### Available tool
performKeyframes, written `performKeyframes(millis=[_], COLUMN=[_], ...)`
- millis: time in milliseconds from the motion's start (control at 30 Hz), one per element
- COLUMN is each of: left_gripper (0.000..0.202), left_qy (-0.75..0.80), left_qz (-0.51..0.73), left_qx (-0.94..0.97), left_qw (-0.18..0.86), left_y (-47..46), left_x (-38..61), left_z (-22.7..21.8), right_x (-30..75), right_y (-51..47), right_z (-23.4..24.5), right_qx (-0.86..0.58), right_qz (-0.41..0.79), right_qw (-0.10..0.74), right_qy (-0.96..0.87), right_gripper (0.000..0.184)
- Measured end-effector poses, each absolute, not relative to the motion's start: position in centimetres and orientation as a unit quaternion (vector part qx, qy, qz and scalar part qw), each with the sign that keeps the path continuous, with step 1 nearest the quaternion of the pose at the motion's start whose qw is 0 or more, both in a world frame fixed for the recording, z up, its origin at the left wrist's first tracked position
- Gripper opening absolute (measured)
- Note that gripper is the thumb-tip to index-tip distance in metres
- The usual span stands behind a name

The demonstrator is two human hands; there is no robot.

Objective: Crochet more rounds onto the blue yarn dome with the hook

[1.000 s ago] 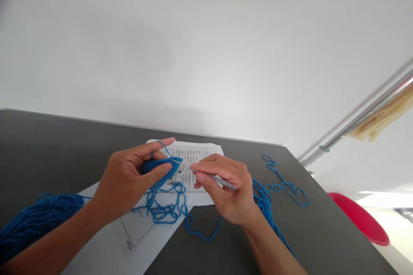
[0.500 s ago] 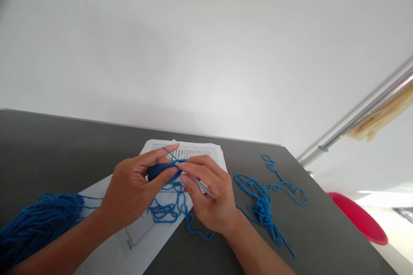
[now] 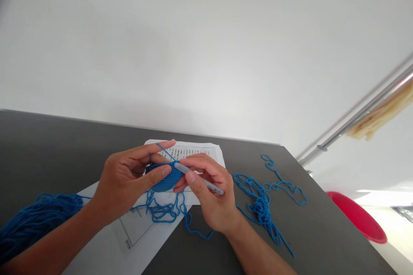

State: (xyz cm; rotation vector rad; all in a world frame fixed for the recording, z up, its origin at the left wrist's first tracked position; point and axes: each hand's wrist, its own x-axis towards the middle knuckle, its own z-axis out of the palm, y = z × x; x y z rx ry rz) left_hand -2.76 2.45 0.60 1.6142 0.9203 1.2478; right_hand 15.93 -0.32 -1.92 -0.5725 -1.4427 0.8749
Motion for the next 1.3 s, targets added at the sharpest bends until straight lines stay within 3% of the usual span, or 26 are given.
performKeyframes(millis=[167, 333, 500, 700, 833, 967, 1167, 1300], left_gripper=[0.055, 0.051, 0.057, 0.075, 0.069, 0.071, 0.067, 0.069], left_qy=[0.371, 0.419, 0.432, 0.337, 0.299, 0.303, 0.370, 0.337], left_qz=[0.501, 0.511, 0.533, 0.550, 0.544, 0.543, 0.592, 0.584], left_qx=[0.615, 0.608, 0.559, 0.428, 0.388, 0.406, 0.481, 0.440], left_qw=[0.483, 0.440, 0.466, 0.633, 0.682, 0.669, 0.530, 0.593], left_y=[2.2, 1.9, 2.1, 2.4, 2.2, 1.9, 1.4, 1.6], left_x=[-2.4, -1.9, -1.8, -2.0, -2.2, -2.3, -1.9, -2.0], left_z=[0.7, 0.9, 1.0, 1.0, 1.7, 2.2, 1.8, 1.7], right_x=[15.8, 15.4, 15.5, 15.2, 15.0, 15.3, 14.5, 14.0], right_y=[-0.1, -0.2, -0.3, -1.2, -2.0, -2.3, -2.2, -2.3], right_z=[-2.3, -2.6, -2.8, -2.6, -2.2, -1.8, -2.5, -3.3], right_qx=[-0.243, -0.270, -0.339, -0.311, -0.319, -0.318, -0.344, -0.351], right_qz=[0.401, 0.358, 0.163, -0.059, -0.158, -0.175, -0.162, -0.183], right_qw=[0.638, 0.633, 0.600, 0.526, 0.498, 0.489, 0.496, 0.492], right_qy=[-0.610, -0.631, -0.706, -0.789, -0.791, -0.793, -0.781, -0.775], right_gripper=[0.019, 0.020, 0.029, 0.055, 0.065, 0.068, 0.059, 0.060])
